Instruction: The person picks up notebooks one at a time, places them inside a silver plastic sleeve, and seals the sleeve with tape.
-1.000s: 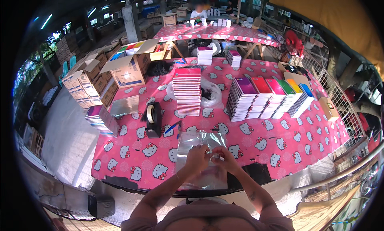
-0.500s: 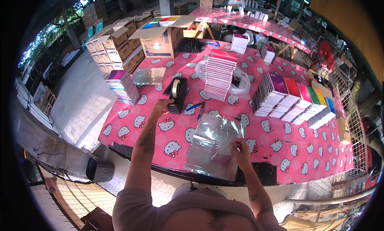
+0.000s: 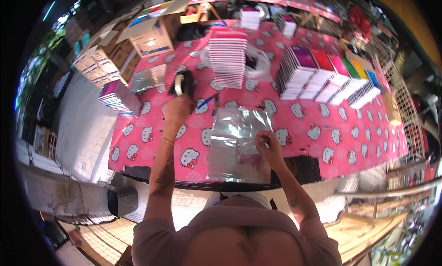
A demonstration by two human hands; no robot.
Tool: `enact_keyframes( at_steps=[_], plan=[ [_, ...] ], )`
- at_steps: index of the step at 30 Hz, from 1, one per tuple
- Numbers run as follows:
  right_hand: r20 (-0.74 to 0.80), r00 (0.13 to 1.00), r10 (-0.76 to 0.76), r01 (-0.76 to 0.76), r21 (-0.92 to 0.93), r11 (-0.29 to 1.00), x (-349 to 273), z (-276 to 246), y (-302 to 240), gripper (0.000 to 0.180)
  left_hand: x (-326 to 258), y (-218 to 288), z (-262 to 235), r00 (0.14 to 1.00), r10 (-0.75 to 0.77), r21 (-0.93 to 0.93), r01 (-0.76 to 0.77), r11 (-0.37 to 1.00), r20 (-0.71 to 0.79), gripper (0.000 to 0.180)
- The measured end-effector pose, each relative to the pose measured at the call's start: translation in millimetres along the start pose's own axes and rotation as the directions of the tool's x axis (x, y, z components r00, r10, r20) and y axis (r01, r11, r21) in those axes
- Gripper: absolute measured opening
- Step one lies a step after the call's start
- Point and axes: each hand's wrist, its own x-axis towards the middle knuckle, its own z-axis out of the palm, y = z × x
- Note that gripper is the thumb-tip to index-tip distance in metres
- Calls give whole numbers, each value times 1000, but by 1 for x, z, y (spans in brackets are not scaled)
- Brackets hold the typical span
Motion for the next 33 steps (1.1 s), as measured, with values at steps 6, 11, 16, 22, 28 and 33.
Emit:
enact_keyframes(
  at_steps=[6,11,16,22,28,33],
  plan=[
    [42,999,18,-24,142,990,3,11,-13,35,1,152,-30,517,805,-580,-573,578,291,15],
    [65,997,33,-43,159,986,2,1,-10,38,35,149,43,191,703,-654,-264,709,685,30],
    [50,999,5,-17,227,974,-1,27,-6,41,-19,79,133,500,677,-836,407,368,541,33],
    [11,1000,2,-7,458,889,-8,14,2,53,-85,155,-19,746,655,-204,-628,751,118,64],
    [176,982,-64,21,234,972,-30,-7,33,95,-124,127,12,946,264,-774,-24,632,186,105],
    [393,910,130,-242,252,937,-6,25,-23,83,-153,104,35,927,-22,-864,358,354,375,77]
  ],
)
